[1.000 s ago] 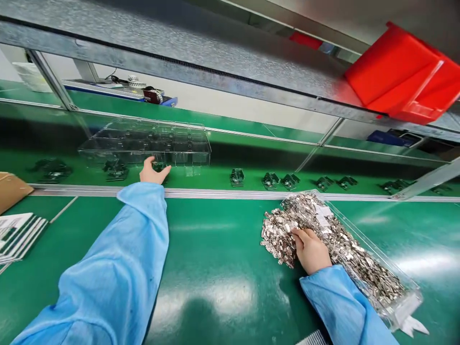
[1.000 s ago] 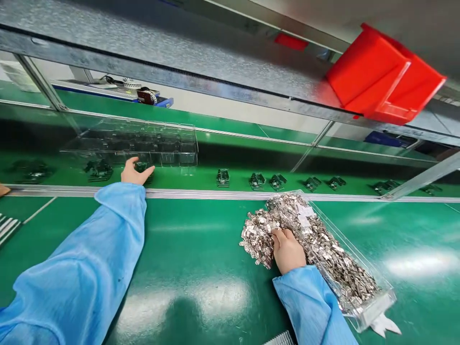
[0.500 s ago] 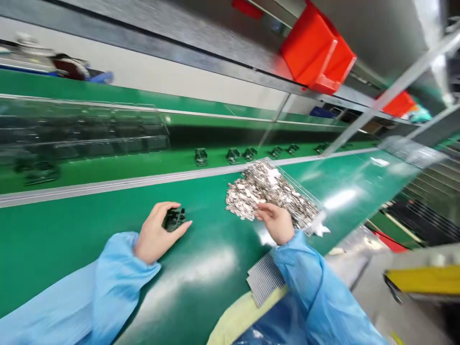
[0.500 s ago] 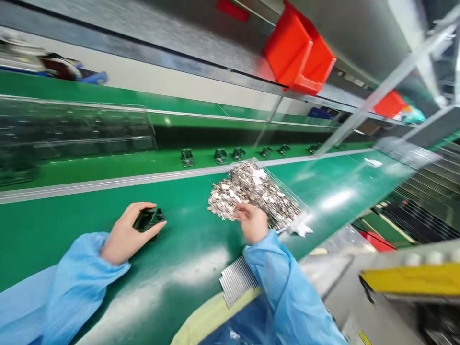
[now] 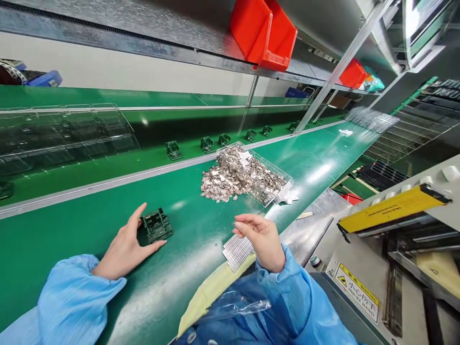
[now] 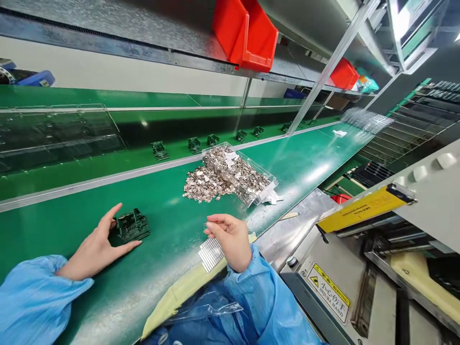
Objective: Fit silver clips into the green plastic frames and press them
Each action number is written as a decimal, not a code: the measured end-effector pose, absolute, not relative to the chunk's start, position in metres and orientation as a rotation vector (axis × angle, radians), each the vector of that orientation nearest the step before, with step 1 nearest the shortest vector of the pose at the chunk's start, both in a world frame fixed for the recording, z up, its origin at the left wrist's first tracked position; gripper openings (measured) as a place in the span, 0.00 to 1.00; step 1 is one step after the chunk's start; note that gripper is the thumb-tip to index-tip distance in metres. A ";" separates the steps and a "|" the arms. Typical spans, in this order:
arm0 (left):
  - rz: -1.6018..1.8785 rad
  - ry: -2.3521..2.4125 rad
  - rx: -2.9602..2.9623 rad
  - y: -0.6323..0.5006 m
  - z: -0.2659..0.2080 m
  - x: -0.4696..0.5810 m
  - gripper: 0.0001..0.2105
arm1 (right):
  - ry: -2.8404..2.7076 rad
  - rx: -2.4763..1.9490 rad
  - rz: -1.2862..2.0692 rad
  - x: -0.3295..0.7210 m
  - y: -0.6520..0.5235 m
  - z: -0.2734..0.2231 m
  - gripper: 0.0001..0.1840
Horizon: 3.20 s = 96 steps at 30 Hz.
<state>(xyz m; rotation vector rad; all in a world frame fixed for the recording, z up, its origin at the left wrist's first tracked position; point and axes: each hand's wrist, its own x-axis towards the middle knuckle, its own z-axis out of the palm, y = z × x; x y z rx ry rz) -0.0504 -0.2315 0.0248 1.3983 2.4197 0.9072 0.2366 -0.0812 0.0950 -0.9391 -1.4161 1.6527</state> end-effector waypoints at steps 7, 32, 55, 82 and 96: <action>1.458 1.892 1.228 -0.217 0.037 0.013 0.30 | -1.355 -0.842 1.809 0.262 -0.118 0.076 0.10; 1.243 1.147 1.116 -0.198 0.038 0.119 0.22 | -1.723 -0.996 1.148 0.287 -0.147 0.060 0.04; 1.165 1.198 1.330 -0.201 0.034 0.116 0.14 | -1.741 -1.085 1.088 0.279 -0.151 0.055 0.07; 1.111 1.261 1.412 -0.201 0.033 0.116 0.16 | -1.574 -1.145 1.064 0.271 -0.162 0.050 0.04; 1.116 1.061 1.307 -0.197 0.041 0.114 0.17 | -1.558 -1.085 1.107 0.277 -0.161 0.048 0.06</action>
